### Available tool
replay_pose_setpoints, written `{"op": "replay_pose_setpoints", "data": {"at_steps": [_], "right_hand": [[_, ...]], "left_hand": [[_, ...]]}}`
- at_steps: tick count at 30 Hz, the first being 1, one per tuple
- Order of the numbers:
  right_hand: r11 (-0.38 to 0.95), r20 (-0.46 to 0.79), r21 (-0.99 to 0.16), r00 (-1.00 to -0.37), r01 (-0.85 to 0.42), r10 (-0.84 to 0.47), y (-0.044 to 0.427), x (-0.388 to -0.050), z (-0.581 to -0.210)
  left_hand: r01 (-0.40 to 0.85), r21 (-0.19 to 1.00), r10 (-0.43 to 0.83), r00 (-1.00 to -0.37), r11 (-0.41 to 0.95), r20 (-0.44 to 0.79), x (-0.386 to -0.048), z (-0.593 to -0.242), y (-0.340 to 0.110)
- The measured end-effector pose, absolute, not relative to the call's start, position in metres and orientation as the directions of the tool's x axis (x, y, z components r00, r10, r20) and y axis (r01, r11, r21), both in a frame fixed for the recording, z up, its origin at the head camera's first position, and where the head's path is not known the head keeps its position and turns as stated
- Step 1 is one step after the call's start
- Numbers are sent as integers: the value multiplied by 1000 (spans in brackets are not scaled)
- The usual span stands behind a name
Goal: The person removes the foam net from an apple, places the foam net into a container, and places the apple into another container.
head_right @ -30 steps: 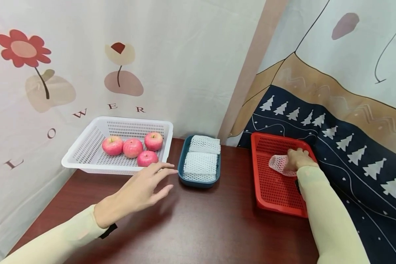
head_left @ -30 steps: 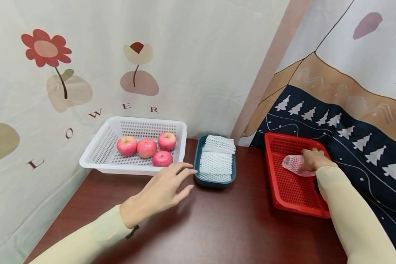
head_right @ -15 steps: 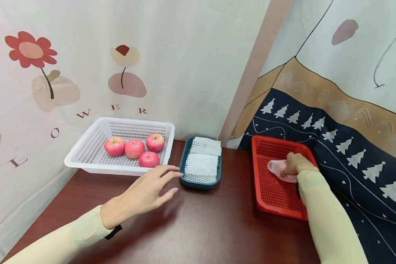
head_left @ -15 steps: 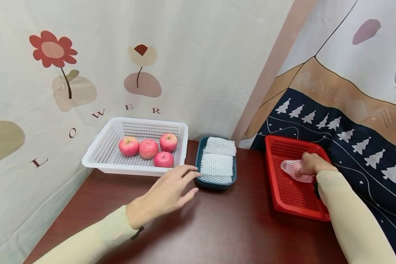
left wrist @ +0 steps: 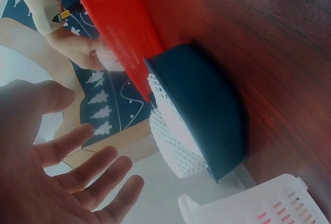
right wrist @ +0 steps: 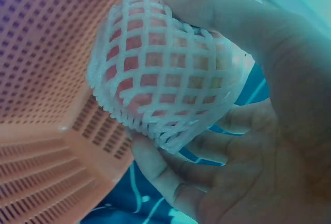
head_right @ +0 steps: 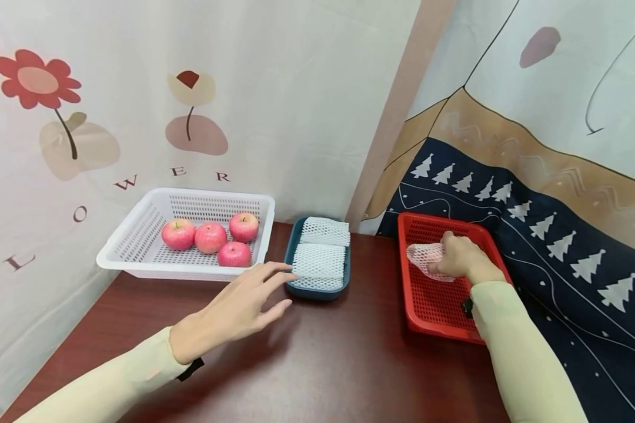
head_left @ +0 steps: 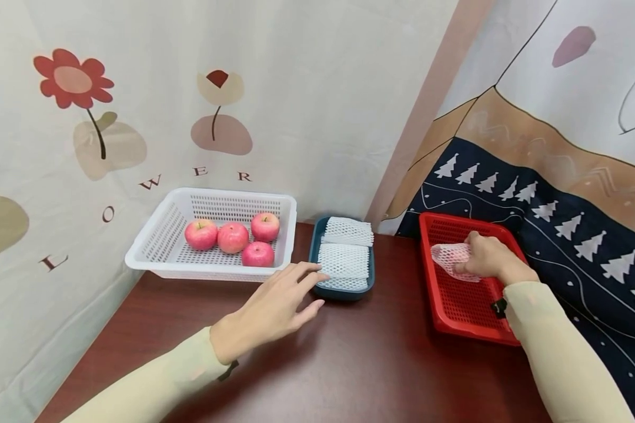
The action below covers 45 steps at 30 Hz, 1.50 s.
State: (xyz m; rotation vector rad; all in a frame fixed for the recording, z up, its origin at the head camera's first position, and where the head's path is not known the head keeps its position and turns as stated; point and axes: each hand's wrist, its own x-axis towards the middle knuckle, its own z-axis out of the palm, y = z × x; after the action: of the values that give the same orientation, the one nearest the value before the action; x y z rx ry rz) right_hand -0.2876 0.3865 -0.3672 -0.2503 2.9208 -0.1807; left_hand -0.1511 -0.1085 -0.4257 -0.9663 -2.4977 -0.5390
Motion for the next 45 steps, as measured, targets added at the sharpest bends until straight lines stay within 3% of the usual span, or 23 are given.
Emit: {"op": "replay_pose_setpoints", "data": {"at_steps": [27, 45], "right_hand": [[956, 25, -283, -997, -81, -78, 346, -212, -350], [891, 190, -388, -966, -237, -175, 275, -162, -370]], "left_hand": [[664, 269, 514, -725, 697, 458, -140, -430, -100], [649, 290, 504, -743, 703, 440, -136, -443, -112]]}}
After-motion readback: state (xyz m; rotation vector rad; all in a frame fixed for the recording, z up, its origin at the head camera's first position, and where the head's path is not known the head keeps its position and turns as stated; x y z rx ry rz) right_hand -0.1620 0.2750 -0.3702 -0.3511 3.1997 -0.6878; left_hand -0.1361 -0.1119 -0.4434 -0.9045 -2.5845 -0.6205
